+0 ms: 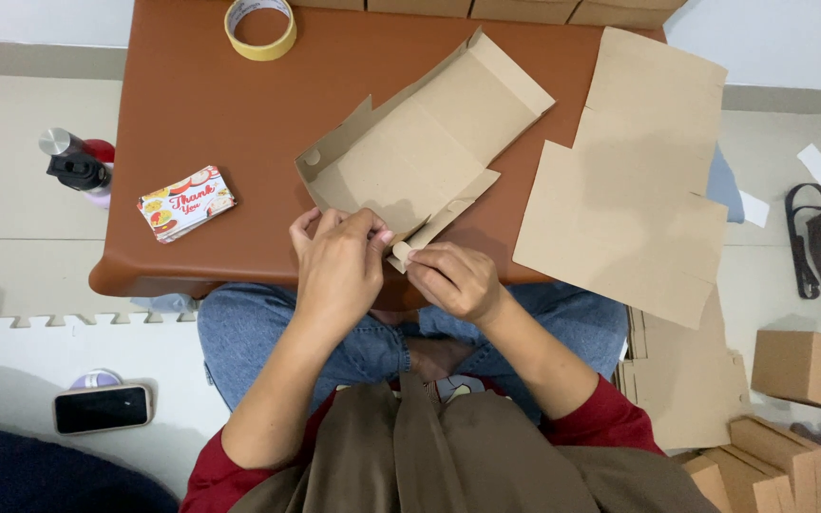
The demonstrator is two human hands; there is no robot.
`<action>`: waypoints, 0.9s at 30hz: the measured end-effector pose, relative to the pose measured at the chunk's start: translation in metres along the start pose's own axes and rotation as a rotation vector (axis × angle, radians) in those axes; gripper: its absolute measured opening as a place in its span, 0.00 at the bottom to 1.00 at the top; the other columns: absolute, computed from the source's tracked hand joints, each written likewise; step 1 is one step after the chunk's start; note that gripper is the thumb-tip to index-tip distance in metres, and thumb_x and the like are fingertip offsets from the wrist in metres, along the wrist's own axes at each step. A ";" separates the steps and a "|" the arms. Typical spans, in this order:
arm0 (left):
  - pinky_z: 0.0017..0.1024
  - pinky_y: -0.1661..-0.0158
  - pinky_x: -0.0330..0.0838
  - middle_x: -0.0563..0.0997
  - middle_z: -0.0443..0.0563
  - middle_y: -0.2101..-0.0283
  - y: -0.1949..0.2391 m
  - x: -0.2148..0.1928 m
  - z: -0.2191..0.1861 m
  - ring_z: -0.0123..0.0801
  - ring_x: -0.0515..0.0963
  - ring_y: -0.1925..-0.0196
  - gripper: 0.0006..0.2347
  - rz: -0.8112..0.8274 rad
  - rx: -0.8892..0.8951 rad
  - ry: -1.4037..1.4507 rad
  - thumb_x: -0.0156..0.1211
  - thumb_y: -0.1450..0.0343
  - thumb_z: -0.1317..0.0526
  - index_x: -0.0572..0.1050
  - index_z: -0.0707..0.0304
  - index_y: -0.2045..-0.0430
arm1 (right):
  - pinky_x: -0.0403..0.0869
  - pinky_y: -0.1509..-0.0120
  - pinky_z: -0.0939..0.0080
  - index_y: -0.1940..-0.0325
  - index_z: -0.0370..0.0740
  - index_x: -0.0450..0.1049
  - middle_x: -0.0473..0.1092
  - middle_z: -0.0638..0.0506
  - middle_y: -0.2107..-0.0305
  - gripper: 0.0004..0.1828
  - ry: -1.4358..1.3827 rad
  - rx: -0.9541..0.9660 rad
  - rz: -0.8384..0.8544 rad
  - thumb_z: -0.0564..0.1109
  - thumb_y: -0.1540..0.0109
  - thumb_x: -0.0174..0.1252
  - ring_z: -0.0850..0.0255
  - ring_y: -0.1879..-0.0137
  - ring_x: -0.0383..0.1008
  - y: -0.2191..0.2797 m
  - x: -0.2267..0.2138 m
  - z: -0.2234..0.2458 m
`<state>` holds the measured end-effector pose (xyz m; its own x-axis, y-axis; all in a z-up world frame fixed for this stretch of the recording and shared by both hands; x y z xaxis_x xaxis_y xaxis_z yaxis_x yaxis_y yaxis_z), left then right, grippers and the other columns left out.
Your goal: The person assembles a flat cardboard box by folding the sides and securing the tabs. They then place a small packet of thank you notes inside the box and close the lid.
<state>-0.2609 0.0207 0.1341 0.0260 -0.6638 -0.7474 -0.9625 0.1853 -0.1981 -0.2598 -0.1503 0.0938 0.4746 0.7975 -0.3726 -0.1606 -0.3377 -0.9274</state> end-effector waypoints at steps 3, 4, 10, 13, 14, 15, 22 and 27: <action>0.55 0.39 0.46 0.81 0.53 0.76 0.000 0.000 -0.001 0.41 0.78 0.58 0.04 0.003 0.000 0.013 0.59 0.27 0.62 0.78 0.61 0.71 | 0.76 0.71 0.65 0.77 0.37 0.76 0.74 0.47 0.75 0.10 -0.006 -0.009 0.007 0.34 0.40 0.64 0.56 0.73 0.76 0.000 -0.001 0.000; 0.55 0.39 0.46 0.81 0.53 0.76 0.000 0.000 -0.001 0.41 0.78 0.58 0.04 0.003 -0.001 0.013 0.59 0.27 0.62 0.78 0.61 0.71 | 0.76 0.71 0.65 0.77 0.37 0.76 0.74 0.47 0.75 0.10 -0.006 -0.009 0.008 0.34 0.40 0.64 0.56 0.73 0.76 0.000 0.000 0.000; 0.57 0.38 0.43 0.81 0.52 0.76 -0.001 -0.004 -0.004 0.41 0.78 0.58 0.04 -0.002 0.022 0.025 0.61 0.27 0.62 0.78 0.60 0.71 | 0.76 0.71 0.65 0.77 0.37 0.76 0.75 0.47 0.75 0.10 0.027 0.001 -0.011 0.32 0.41 0.64 0.57 0.73 0.77 -0.002 0.001 0.002; 0.59 0.37 0.44 0.81 0.50 0.75 0.001 -0.006 -0.003 0.40 0.80 0.59 0.02 -0.021 0.111 0.013 0.62 0.29 0.62 0.76 0.56 0.68 | 0.78 0.66 0.63 0.73 0.39 0.78 0.76 0.48 0.71 0.09 0.073 0.029 0.038 0.37 0.37 0.61 0.56 0.69 0.79 -0.007 -0.001 0.001; 0.60 0.37 0.43 0.81 0.50 0.74 0.003 -0.009 -0.005 0.39 0.80 0.59 0.02 -0.026 0.149 0.025 0.62 0.29 0.61 0.75 0.55 0.67 | 0.79 0.62 0.62 0.72 0.38 0.78 0.77 0.48 0.70 0.09 0.073 0.035 0.069 0.37 0.37 0.61 0.56 0.67 0.79 -0.012 -0.003 0.000; 0.62 0.36 0.43 0.81 0.51 0.73 0.005 -0.011 -0.007 0.39 0.80 0.59 0.03 -0.030 0.187 0.040 0.62 0.28 0.61 0.75 0.55 0.66 | 0.79 0.59 0.61 0.71 0.38 0.79 0.77 0.48 0.69 0.08 0.074 0.042 0.101 0.36 0.36 0.61 0.55 0.65 0.79 -0.017 -0.006 0.000; 0.68 0.36 0.36 0.84 0.55 0.63 0.018 -0.014 -0.001 0.43 0.80 0.53 0.13 -0.032 0.249 0.040 0.70 0.33 0.58 0.77 0.62 0.60 | 0.76 0.41 0.45 0.67 0.34 0.76 0.77 0.41 0.59 0.07 0.010 0.089 0.196 0.38 0.35 0.59 0.44 0.49 0.79 -0.033 -0.008 -0.003; 0.69 0.35 0.36 0.84 0.51 0.65 0.022 -0.003 0.004 0.37 0.80 0.54 0.12 -0.178 0.329 -0.079 0.71 0.35 0.64 0.78 0.61 0.60 | 0.76 0.54 0.58 0.70 0.39 0.77 0.78 0.48 0.65 0.08 0.134 0.005 0.210 0.38 0.36 0.61 0.54 0.58 0.80 -0.031 -0.007 -0.002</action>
<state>-0.2814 0.0297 0.1299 0.2179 -0.6513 -0.7269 -0.8035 0.3031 -0.5124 -0.2560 -0.1463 0.1247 0.5410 0.6366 -0.5495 -0.2720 -0.4859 -0.8306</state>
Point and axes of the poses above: each hand's wrist, its own y-axis away from the middle knuckle, its own x-axis out of the palm, z = x × y, the point moved 1 cm from there along -y, towards the middle knuckle
